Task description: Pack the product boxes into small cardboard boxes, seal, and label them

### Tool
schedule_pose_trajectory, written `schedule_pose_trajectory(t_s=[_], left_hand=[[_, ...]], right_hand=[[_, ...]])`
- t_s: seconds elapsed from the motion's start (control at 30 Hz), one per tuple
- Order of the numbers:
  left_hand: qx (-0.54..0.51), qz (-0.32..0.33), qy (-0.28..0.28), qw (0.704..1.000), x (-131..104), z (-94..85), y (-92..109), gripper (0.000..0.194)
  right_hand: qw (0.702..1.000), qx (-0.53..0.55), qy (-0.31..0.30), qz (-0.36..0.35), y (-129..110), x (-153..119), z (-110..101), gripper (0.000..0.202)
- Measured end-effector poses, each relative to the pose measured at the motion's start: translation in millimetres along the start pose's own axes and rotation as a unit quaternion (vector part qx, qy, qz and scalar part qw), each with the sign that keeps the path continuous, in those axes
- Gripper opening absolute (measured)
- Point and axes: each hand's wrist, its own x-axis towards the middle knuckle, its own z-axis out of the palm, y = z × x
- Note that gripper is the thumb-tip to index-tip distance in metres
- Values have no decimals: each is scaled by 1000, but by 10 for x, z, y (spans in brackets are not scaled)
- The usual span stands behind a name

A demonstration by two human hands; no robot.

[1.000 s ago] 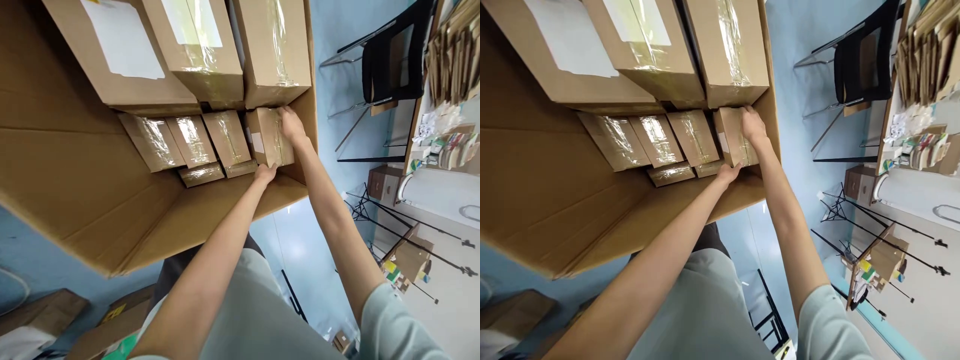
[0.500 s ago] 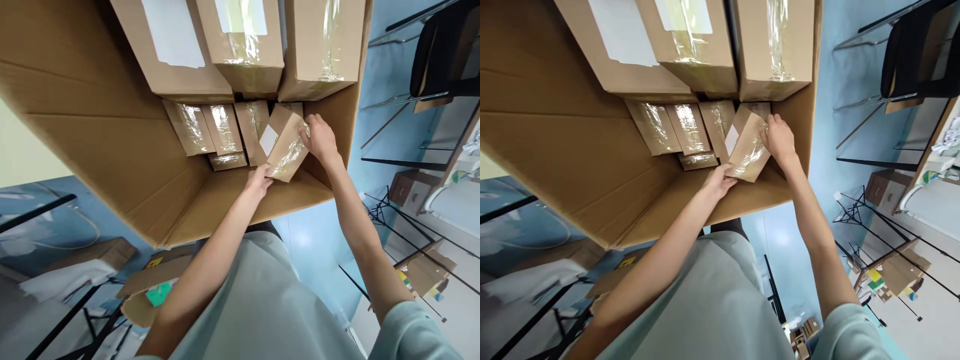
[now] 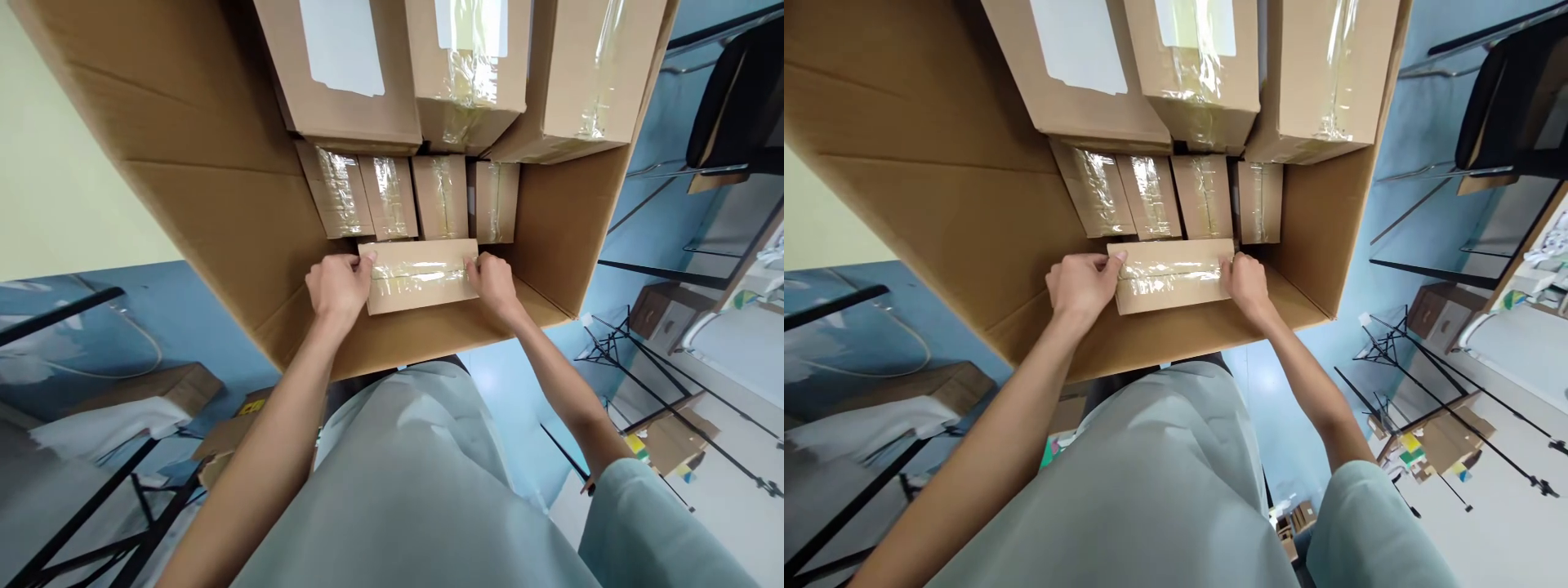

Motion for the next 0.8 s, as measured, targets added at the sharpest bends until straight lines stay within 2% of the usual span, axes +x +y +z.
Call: schedule_pose_trajectory(t_s=[0.17, 0.27, 0.33, 0.5, 0.6, 0.7, 0.8], left_hand=[[17, -50, -16, 998, 470, 158, 122, 48], [25, -57, -31, 998, 595, 157, 101, 49], [36, -54, -39, 997, 547, 141, 52, 46], [58, -23, -40, 997, 164, 119, -67, 51], [63, -24, -28, 997, 11, 55, -129, 53], [44, -25, -1, 999, 45, -60, -203, 55], [2, -39, 25, 999, 244, -151, -269, 51]], right_hand=[[999, 6, -35, 33, -161, 402, 37, 39], [998, 15, -48, 31, -222, 485, 64, 37], [998, 17, -51, 23, -244, 428, 112, 35], [998, 45, -33, 27, -196, 124, 328, 25], [996, 80, -23, 39, -142, 15, 387, 26], [993, 117, -8, 29, -157, 33, 331, 32], [992, 126, -26, 11, -286, 167, 257, 32]])
